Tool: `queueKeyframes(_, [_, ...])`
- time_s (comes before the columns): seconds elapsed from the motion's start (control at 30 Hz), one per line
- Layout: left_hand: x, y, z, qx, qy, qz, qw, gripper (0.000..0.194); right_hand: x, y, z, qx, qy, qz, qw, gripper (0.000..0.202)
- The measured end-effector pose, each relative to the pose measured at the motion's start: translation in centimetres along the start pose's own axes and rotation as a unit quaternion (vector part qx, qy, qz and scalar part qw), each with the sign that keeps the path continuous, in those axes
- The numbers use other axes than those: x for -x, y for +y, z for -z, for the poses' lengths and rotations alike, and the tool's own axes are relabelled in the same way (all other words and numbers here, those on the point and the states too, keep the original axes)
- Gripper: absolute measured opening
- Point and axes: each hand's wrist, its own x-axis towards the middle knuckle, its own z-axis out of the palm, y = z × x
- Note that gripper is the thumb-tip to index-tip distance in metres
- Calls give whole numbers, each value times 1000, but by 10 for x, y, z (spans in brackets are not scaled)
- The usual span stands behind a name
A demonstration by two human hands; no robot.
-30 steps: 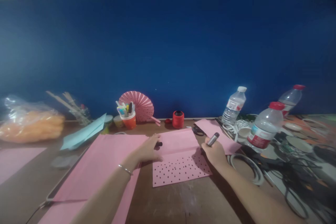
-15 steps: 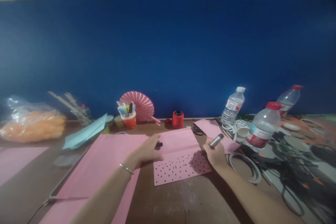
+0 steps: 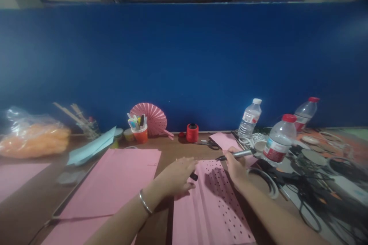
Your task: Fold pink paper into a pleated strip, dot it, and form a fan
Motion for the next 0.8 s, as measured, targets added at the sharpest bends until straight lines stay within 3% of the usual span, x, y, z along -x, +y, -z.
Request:
queueKeyframes(0.1, [-3, -4, -9, 28, -16, -52, 998, 69, 1, 1, -8, -37, -60, -38, 997, 28])
queueKeyframes(0.2, [-3, -2, -14, 19, -25, -51, 998, 50, 4, 2, -17, -58, -123, -71, 988, 30])
queueKeyframes(0.27, [-3, 2, -14, 9, -30, -47, 998, 33, 5, 6, -21, -55, -159, -67, 983, 27])
queueKeyframes(0.33, [-3, 4, -11, 4, -32, -46, 998, 28, 5, 13, -23, -42, -188, -52, 980, 21])
queueKeyframes(0.5, [-2, 4, -5, -6, -52, -18, 998, 38, 7, 28, -23, -11, -173, -66, 983, 20])
queueKeyframes(0.63, [-1, 2, -5, -4, -50, -15, 999, 37, 9, 28, -23, -7, -182, -57, 982, 22])
queueKeyframes(0.8, [-2, -2, -6, 13, -67, 10, 998, 37, 10, 21, -24, 54, -204, 14, 977, 21])
